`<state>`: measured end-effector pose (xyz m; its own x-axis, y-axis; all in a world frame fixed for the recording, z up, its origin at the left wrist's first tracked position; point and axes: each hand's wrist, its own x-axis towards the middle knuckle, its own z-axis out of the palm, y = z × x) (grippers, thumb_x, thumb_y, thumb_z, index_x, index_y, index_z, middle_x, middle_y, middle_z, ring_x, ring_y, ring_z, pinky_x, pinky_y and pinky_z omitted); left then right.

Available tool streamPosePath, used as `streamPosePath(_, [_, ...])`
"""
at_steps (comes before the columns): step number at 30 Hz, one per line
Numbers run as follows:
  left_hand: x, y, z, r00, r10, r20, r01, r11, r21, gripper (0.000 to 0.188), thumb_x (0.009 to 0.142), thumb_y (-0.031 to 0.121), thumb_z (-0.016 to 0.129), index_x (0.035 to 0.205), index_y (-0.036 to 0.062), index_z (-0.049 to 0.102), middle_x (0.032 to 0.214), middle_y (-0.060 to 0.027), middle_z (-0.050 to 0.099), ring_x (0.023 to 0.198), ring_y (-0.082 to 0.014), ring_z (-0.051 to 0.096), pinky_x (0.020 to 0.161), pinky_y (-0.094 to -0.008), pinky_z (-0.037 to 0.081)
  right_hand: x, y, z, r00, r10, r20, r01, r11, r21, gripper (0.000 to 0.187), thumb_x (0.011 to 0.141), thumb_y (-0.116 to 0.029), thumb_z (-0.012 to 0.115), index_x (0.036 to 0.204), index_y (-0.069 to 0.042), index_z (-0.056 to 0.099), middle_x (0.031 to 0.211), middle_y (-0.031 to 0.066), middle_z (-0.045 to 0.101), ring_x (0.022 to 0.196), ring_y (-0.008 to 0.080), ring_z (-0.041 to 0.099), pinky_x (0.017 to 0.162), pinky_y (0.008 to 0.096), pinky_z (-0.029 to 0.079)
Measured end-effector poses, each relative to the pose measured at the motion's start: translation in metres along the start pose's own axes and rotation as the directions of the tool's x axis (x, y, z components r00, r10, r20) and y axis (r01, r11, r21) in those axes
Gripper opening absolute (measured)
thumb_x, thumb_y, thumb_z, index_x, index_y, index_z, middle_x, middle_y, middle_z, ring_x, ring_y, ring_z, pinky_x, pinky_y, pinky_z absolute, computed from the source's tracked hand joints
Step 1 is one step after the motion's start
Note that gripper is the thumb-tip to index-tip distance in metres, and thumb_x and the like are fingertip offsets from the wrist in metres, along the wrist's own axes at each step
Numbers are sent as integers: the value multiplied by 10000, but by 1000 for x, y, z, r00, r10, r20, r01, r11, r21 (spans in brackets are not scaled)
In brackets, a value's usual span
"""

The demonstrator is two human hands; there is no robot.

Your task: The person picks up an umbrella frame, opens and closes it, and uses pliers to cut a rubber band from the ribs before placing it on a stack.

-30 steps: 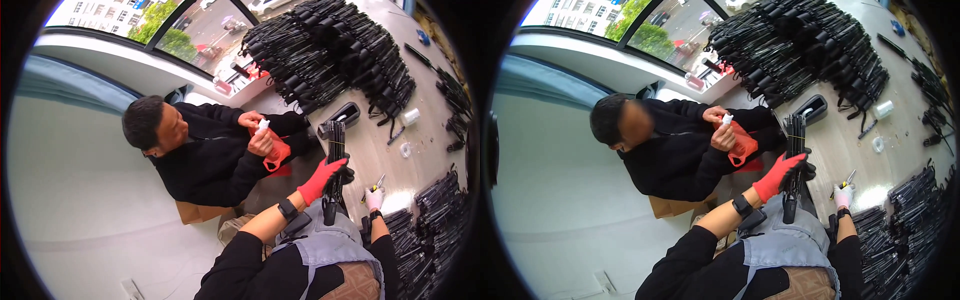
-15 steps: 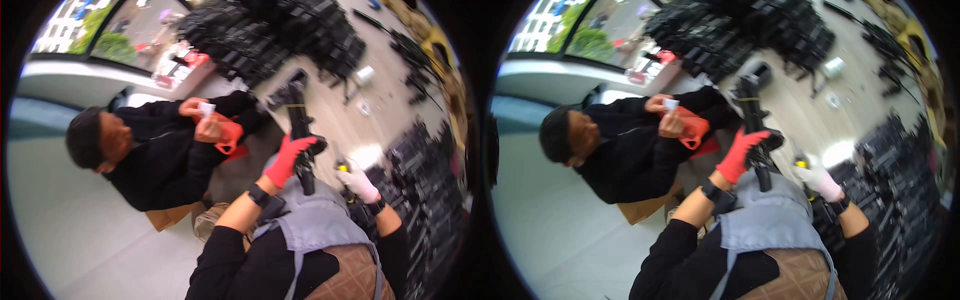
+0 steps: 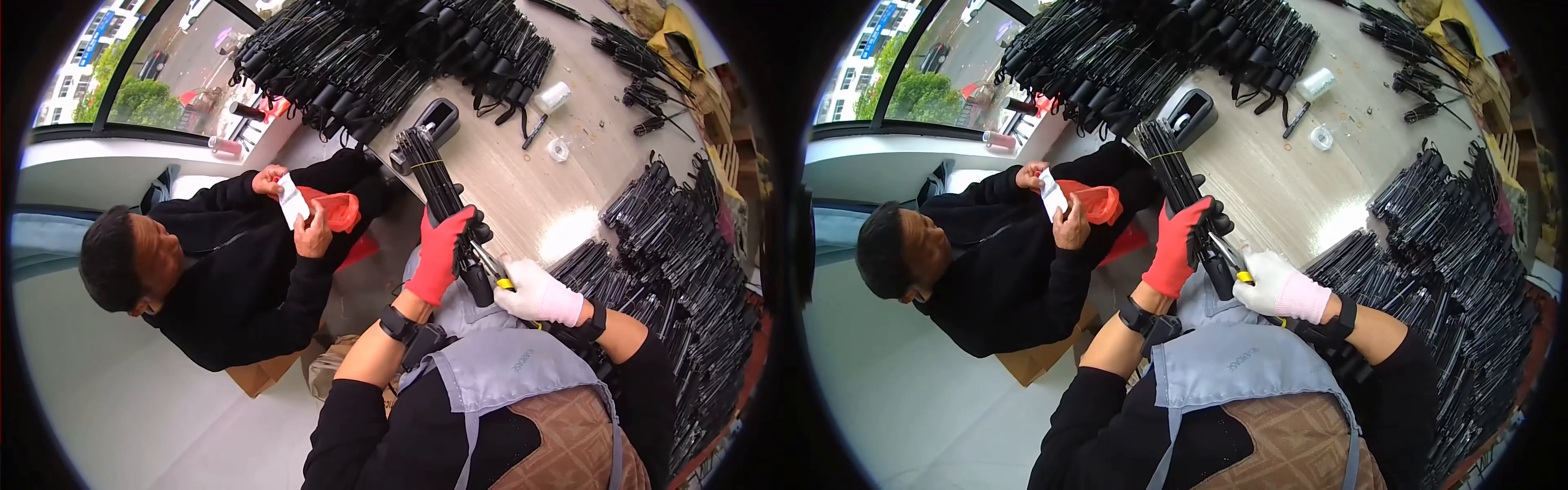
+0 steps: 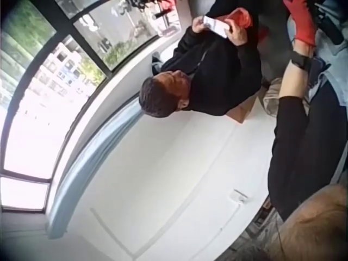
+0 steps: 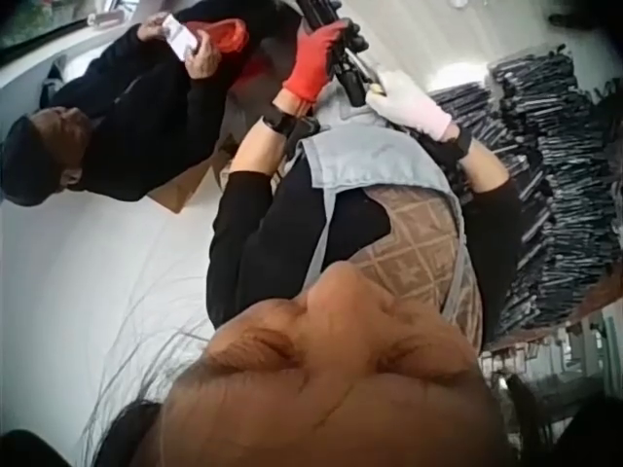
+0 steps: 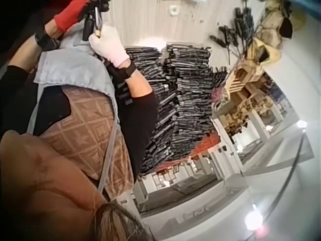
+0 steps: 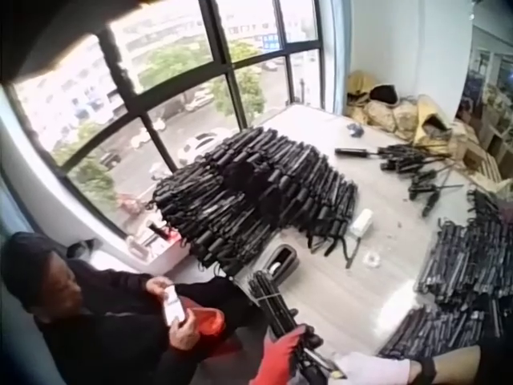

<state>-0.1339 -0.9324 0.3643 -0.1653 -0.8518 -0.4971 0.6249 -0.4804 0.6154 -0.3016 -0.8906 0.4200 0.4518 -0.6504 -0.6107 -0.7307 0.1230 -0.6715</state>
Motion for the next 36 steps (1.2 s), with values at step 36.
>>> streamPosePath(36, [7, -15, 16, 995, 10, -103, -1, 997, 80, 432, 810, 69, 671, 1173, 43, 437, 809, -76, 571, 609, -182, 614, 555, -309, 523, -1, 22, 13, 993, -65, -102, 71, 996, 49, 297, 765, -102, 526, 957, 104, 434, 685, 289, 546, 692, 465, 578, 608, 482, 448])
